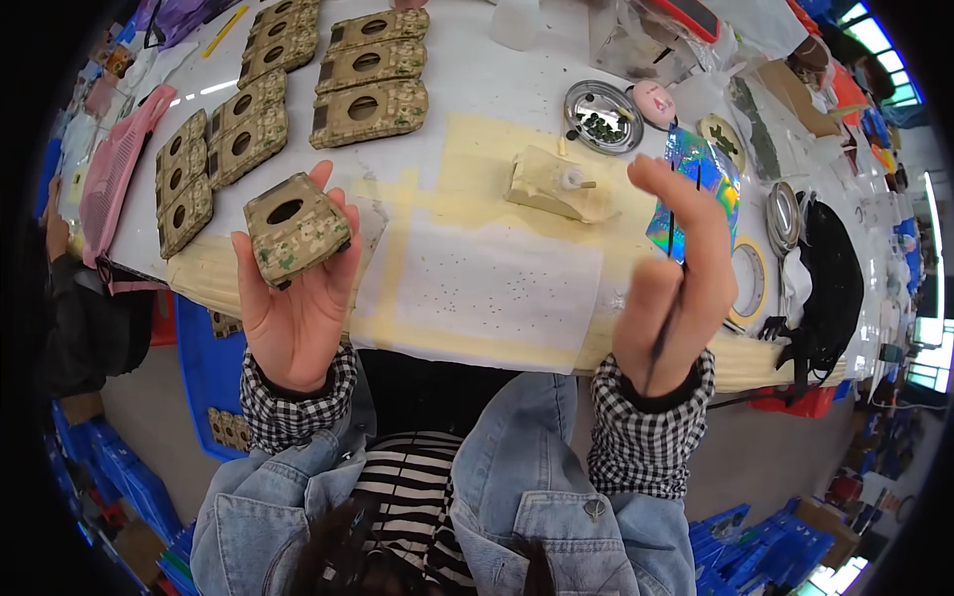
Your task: Painting and detailing camouflage patterns on toy tank parts using a fine-tipped brush and tweezers.
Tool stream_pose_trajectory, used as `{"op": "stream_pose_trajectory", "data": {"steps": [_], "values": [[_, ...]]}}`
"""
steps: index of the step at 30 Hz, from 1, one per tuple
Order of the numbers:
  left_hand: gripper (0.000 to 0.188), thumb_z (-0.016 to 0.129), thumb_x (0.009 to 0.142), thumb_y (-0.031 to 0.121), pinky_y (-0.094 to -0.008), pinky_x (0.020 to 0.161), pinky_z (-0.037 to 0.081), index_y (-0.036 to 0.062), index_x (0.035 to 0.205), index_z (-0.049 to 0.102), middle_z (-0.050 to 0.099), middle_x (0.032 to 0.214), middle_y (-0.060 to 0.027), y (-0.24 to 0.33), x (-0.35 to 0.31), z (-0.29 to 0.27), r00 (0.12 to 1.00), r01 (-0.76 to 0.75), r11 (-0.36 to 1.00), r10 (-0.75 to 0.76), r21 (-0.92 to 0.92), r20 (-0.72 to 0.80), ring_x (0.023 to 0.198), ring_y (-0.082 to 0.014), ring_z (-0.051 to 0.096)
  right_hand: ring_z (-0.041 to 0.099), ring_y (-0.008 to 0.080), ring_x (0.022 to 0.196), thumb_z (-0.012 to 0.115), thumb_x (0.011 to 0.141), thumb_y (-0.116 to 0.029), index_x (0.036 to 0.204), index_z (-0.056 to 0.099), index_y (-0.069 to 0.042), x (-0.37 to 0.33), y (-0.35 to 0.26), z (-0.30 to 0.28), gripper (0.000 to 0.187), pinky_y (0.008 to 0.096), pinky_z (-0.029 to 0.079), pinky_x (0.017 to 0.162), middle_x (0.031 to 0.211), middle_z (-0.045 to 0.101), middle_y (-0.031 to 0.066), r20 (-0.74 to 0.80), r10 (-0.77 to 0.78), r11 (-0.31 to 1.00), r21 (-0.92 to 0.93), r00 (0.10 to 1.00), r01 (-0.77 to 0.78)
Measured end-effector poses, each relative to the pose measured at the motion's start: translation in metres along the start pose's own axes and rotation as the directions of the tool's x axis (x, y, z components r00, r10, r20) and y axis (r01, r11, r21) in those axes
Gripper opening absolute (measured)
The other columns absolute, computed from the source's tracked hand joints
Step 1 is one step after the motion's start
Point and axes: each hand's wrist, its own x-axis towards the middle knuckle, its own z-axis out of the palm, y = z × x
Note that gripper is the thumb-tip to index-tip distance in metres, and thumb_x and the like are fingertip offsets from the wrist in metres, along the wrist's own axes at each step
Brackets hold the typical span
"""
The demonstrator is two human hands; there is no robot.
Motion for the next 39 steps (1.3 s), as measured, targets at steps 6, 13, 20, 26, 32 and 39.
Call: {"op": "stream_pose_trajectory", "data": {"steps": [6, 13, 20, 26, 32, 39], "values": [[0.077, 0.05, 0.092, 0.037, -0.0475, 0.108, 0.032, 0.0042, 0.143, 0.003, 0.008, 0.149, -0.0181, 0.004, 0.004, -0.01, 0.998, 0.059, 0.996, -0.058, -0.06, 0.021, 0.131, -0.0349, 0.029, 0.061, 0.0237, 0.09, 0.06, 0.08, -0.052, 0.122, 0.04, 0.009, -0.038, -0.014, -0.003, 0.077, 0.0346, 0.046, 0.084, 0.106, 0.056, 0.0163, 0.287, 0.167, 0.874, 0.401, 0.943, -0.276], [0.079, 0.051, 0.091, 0.039, -0.0485, 0.107, 0.034, 0.0049, 0.144, 0.003, 0.011, 0.148, -0.0201, 0.001, 0.003, -0.017, 0.999, -0.01, 0.999, 0.009, 0.033, 0.048, 0.13, -0.0362, 0.031, 0.061, 0.0203, 0.081, 0.071, 0.075, -0.005, 0.096, 0.064, 0.003, -0.026, -0.007, 0.015, 0.023, 0.0298, 0.047, 0.075, 0.09, 0.066, 0.0133, 0.418, 0.02, 0.893, 0.4, 0.908, -0.204], [0.079, 0.051, 0.091, 0.039, -0.0492, 0.106, 0.035, 0.0051, 0.144, 0.004, 0.011, 0.148, -0.0198, 0.001, 0.003, -0.016, 0.999, -0.027, 0.996, 0.024, 0.08, 0.039, 0.13, -0.0363, 0.031, 0.059, 0.0165, 0.076, 0.06, 0.087, -0.011, 0.092, 0.065, 0.002, -0.03, -0.007, 0.029, 0.015, 0.0262, 0.045, 0.07, 0.082, 0.065, 0.0098, 0.417, 0.153, 0.85, 0.408, 0.896, -0.334], [0.077, 0.051, 0.091, 0.039, -0.0492, 0.106, 0.035, 0.0052, 0.144, 0.007, 0.008, 0.149, -0.0179, 0.001, 0.002, -0.017, 0.998, -0.04, 0.991, 0.035, 0.13, 0.045, 0.13, -0.0362, 0.03, 0.056, 0.0156, 0.071, 0.058, 0.088, -0.011, 0.092, 0.066, 0.001, -0.032, -0.006, 0.04, 0.015, 0.0254, 0.044, 0.066, 0.08, 0.064, 0.0092, 0.382, 0.129, 0.866, 0.406, 0.915, -0.291], [0.076, 0.051, 0.091, 0.04, -0.0484, 0.105, 0.036, 0.006, 0.144, 0.008, 0.005, 0.15, -0.017, 0.0, 0.001, -0.016, 0.998, -0.048, 0.983, 0.041, 0.178, 0.045, 0.13, -0.0359, 0.03, 0.052, 0.0154, 0.066, 0.059, 0.087, -0.011, 0.091, 0.067, 0.0, -0.031, -0.005, 0.043, 0.014, 0.0264, 0.041, 0.06, 0.075, 0.062, 0.0086, 0.359, 0.122, 0.885, 0.383, 0.925, -0.266], [0.076, 0.05, 0.091, 0.041, -0.0482, 0.105, 0.037, 0.0062, 0.144, 0.008, 0.004, 0.15, -0.0171, -0.003, 0.002, -0.015, 0.996, -0.092, 0.976, 0.09, 0.196, 0.02, 0.13, -0.0359, 0.031, 0.05, 0.0161, 0.063, 0.061, 0.086, -0.011, 0.09, 0.068, -0.002, -0.029, -0.006, 0.044, 0.013, 0.0272, 0.039, 0.057, 0.07, 0.061, 0.0075, 0.372, 0.089, 0.921, 0.321, 0.924, -0.219]]}}
